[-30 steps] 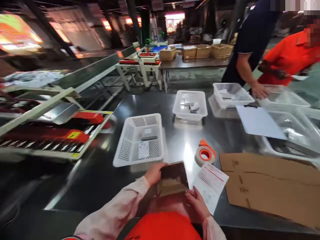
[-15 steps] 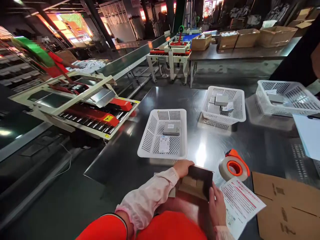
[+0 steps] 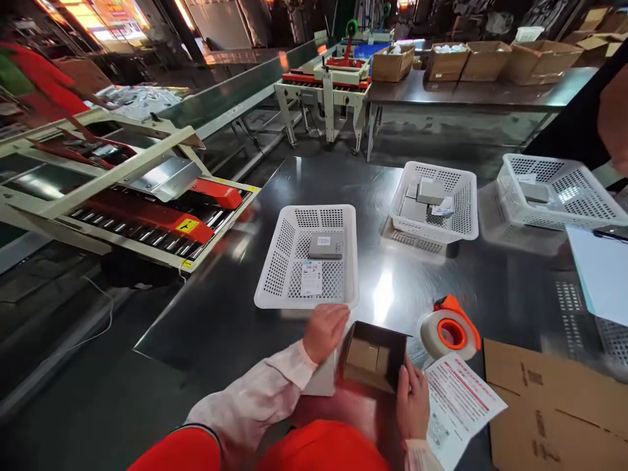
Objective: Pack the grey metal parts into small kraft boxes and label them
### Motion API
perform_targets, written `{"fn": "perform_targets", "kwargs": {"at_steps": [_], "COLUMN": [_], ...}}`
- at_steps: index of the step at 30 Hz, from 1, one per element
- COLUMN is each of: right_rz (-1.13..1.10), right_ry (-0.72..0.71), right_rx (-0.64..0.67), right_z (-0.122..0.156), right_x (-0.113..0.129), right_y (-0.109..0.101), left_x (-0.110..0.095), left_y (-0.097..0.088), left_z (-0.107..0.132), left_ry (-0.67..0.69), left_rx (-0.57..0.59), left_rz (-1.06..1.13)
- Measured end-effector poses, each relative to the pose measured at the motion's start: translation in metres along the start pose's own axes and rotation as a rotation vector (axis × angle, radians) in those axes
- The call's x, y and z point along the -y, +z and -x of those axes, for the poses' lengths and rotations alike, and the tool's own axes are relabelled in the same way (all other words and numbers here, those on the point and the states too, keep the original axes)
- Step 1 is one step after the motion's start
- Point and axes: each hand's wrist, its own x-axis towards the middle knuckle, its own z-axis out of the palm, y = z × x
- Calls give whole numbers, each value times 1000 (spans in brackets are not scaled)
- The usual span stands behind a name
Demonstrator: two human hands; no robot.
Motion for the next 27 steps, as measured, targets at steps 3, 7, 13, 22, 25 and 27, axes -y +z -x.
{"fn": "perform_targets", "kwargs": {"at_steps": [3, 7, 13, 22, 25, 27], "right_rz": [13, 16, 2, 20, 51, 66], "right_ry": [15, 41, 69, 123, 152, 175], "right_rx": [6, 11, 57, 84, 88, 90], "right_z": [3, 3, 3, 2, 1, 0], "right_x": [-1, -6, -13, -15, -12, -10], "right_y": [-2, -3, -7, -13, -15, -16], "left_x": [63, 148, 195, 206, 207, 207], "left_y": [-33, -55, -37, -19, -19, -19], "left_z": [-24, -70, -106, -115, -115, -115], "left_ry": [-213, -421, -359, -317, -320, -317], "left_rx": [11, 174, 532, 674, 682, 684], "left_rz": [-76, -159, -173, -236, -233, -231]}}
